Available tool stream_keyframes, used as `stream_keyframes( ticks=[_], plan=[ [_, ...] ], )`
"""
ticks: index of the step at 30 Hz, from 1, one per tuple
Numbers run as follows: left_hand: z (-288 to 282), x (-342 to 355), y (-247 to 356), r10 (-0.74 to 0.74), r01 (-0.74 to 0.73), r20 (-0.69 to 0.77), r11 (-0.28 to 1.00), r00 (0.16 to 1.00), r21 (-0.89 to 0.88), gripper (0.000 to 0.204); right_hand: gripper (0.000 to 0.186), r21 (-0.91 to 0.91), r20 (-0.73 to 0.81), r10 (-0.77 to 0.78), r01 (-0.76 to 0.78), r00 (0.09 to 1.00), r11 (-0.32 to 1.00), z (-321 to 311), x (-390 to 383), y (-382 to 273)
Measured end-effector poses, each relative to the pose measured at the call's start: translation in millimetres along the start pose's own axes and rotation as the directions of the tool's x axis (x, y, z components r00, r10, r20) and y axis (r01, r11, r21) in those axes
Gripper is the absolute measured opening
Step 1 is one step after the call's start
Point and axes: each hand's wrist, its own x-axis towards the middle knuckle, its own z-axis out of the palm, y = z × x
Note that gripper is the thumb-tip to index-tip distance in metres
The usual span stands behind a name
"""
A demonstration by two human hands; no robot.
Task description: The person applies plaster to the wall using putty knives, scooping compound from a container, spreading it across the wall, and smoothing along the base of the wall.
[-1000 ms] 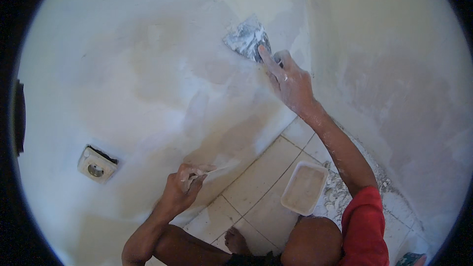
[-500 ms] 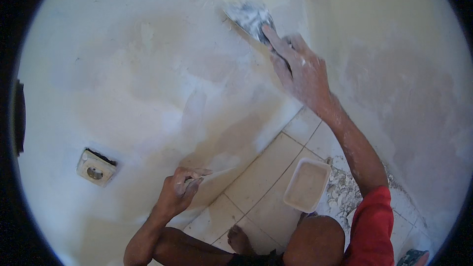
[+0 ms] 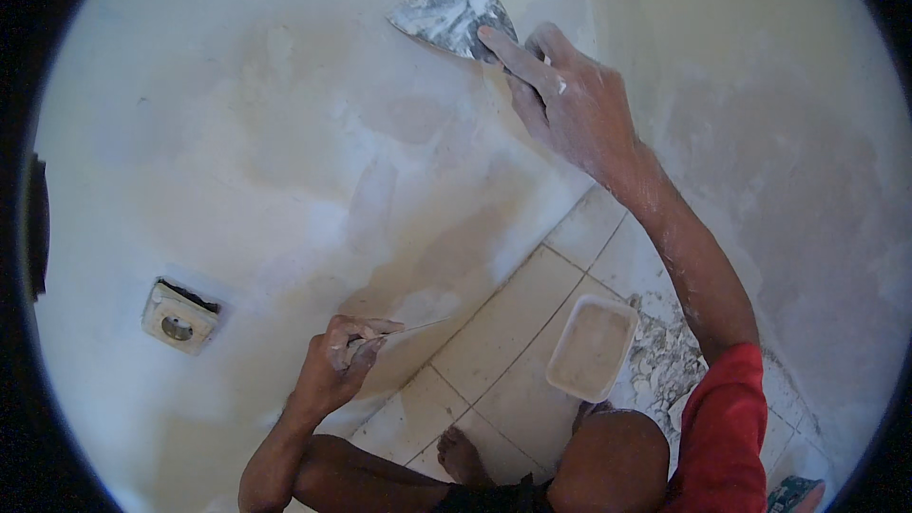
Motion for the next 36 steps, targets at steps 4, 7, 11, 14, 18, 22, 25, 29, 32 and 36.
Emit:
stream_keyframes(
  ticks=[4,7,11,14,18,22,25,29,32,36],
  plan=[
    [-1.7,1.1,-0.9,0.06,-0.06,-0.006,0.998,0.998,0.011,0.024,0.053,0.012,0.038,0.012,-0.013,0.999,1.0,10.7,-27.3,4.0],
    [-3.7,1.5,-0.1,-0.004,0.004,0.029,1.0,1.0,0.027,0.023,0.054,0.033,0.105,0.072,-0.076,0.992,0.997,19.4,-48.4,3.6],
    [-1.0,1.2,-4.0,0.019,-0.019,0.013,1.0,1.0,0.01,0.023,0.056,0.058,0.121,0.095,-0.103,0.988,0.993,29.1,-76.2,3.3],
    [0.2,1.2,-4.7,0.057,-0.058,-0.014,0.998,0.998,-0.027,0.023,0.057,0.111,0.143,0.124,-0.141,0.982,0.984,32.6,-97.6,2.5],
    [-1.8,3.4,7.1,-0.002,0.002,0.024,1.0,1.0,-0.013,0.023,0.052,0.13,0.249,0.171,-0.208,0.953,0.969,26.2,-137.4,11.3],
    [3.4,8.3,15.4,-0.155,0.149,-0.03,0.978,0.987,-0.148,0.018,0.04,0.497,0.589,0.42,-0.72,0.69,0.484,-4.2,-158.1,-2.1],
    [7.4,14.6,19.3,-0.323,0.215,-0.095,0.794,0.942,-0.569,0.022,0.039,0.517,0.843,0.258,-0.844,0.472,-0.143,-37.5,-151.5,-11.3],
    [26.3,33.3,17.5,-0.445,0.256,0.073,0.365,0.893,-0.895,0.028,0.041,0.527,0.849,0.179,-0.821,0.497,-0.219,-56.4,-153.9,-30.8],
    [33.7,46.3,38.7,-0.454,0.201,0.149,0.068,0.878,-0.977,0.022,0.036,0.587,0.804,0.201,-0.801,0.559,-0.121,-64.7,-151.0,-53.2],
    [40.3,53.7,33.0,-0.297,0.118,0.107,0.021,0.949,-0.993,0.024,0.038,0.653,0.483,0.162,-0.477,0.861,0.588,-63.8,-148.2,-71.7]
  ],
)
